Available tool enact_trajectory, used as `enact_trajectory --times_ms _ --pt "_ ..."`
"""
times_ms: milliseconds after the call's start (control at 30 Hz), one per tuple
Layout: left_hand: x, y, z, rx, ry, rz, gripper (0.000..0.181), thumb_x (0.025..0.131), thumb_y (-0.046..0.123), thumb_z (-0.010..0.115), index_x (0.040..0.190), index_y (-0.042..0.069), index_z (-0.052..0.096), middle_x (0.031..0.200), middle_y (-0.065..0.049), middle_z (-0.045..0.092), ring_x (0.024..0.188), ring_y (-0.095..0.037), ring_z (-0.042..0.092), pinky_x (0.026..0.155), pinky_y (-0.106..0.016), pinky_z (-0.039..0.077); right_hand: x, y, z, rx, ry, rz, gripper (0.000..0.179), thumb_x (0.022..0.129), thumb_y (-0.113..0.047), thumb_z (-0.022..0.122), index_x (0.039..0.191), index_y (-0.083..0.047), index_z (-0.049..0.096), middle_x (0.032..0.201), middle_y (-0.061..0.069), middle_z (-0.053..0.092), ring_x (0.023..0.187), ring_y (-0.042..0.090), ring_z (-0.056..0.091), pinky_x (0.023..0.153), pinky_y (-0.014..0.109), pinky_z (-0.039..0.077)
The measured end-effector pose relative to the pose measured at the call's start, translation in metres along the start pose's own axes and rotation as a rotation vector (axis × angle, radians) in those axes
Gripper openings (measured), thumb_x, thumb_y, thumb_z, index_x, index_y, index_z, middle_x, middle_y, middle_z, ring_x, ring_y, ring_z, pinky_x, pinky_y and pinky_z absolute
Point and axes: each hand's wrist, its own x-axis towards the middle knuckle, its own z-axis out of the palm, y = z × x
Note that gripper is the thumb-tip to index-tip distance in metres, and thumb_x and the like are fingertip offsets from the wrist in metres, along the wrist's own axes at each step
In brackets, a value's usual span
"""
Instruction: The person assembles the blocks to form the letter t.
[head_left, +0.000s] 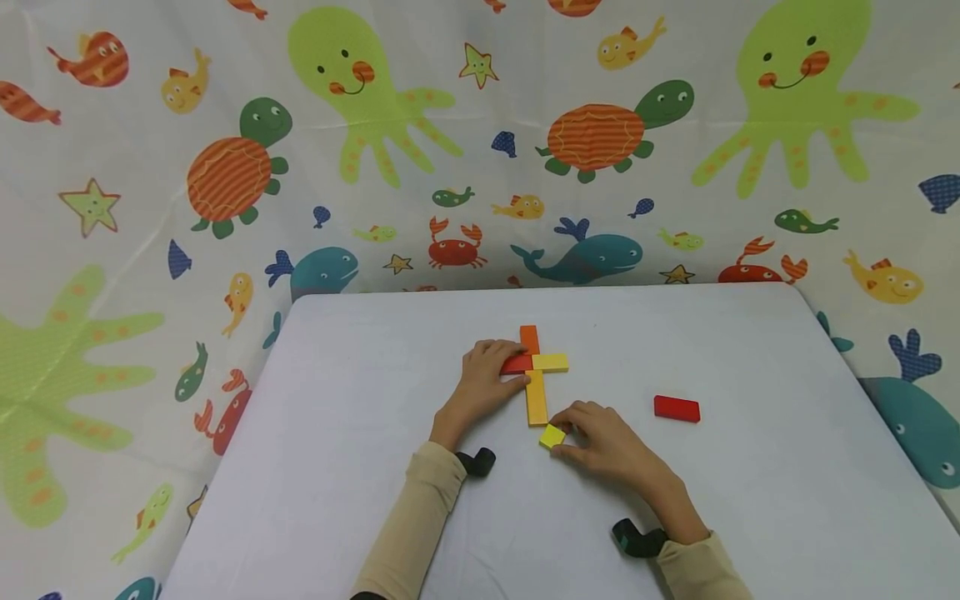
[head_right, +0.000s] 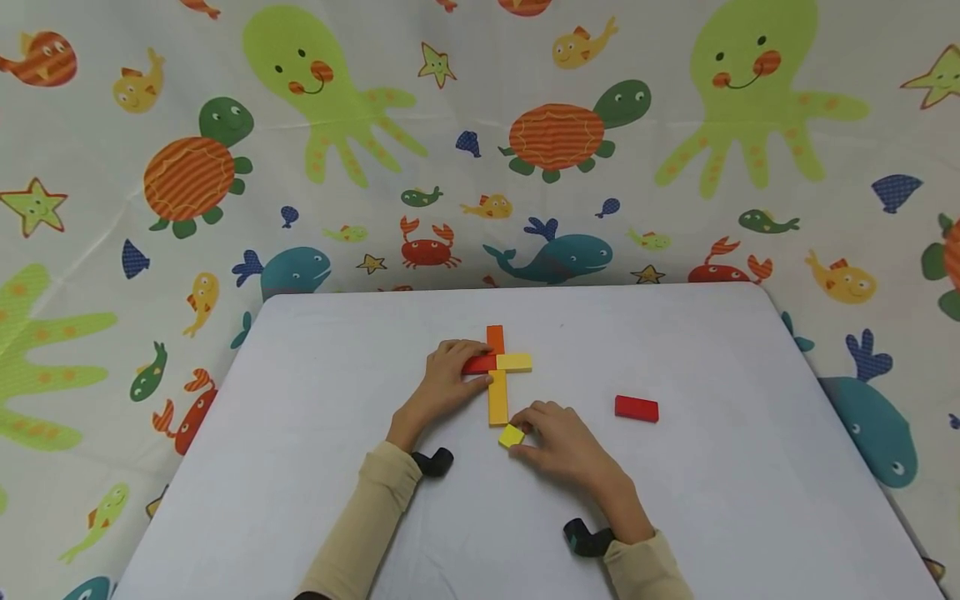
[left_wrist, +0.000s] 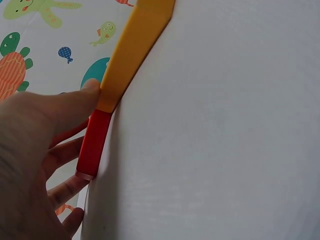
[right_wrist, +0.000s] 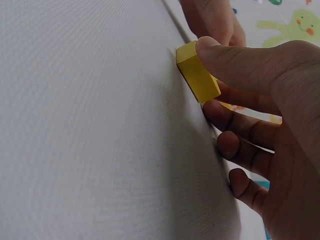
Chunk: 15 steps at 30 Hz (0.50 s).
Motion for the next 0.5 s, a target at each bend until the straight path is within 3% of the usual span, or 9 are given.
enact_trajectory --times_ms 500 --pt "0.0015 -0.0015 0.0014 0.012 0.001 -0.001 0.056 0.097 0.042 0.072 0.147 0.023 0.057 0.151 -0.002 0.058 0.143 -0.032 0.041 0.121 -0.059 0.03 0.0018 0.0039 0.0006 -0.002 -0.022 -0.004 0.038 0.087 -0.031 0.085 0.121 -0.02 0.073 0.099 -0.012 0.063 0.095 0.008 0.053 0.087 0.035 0.047"
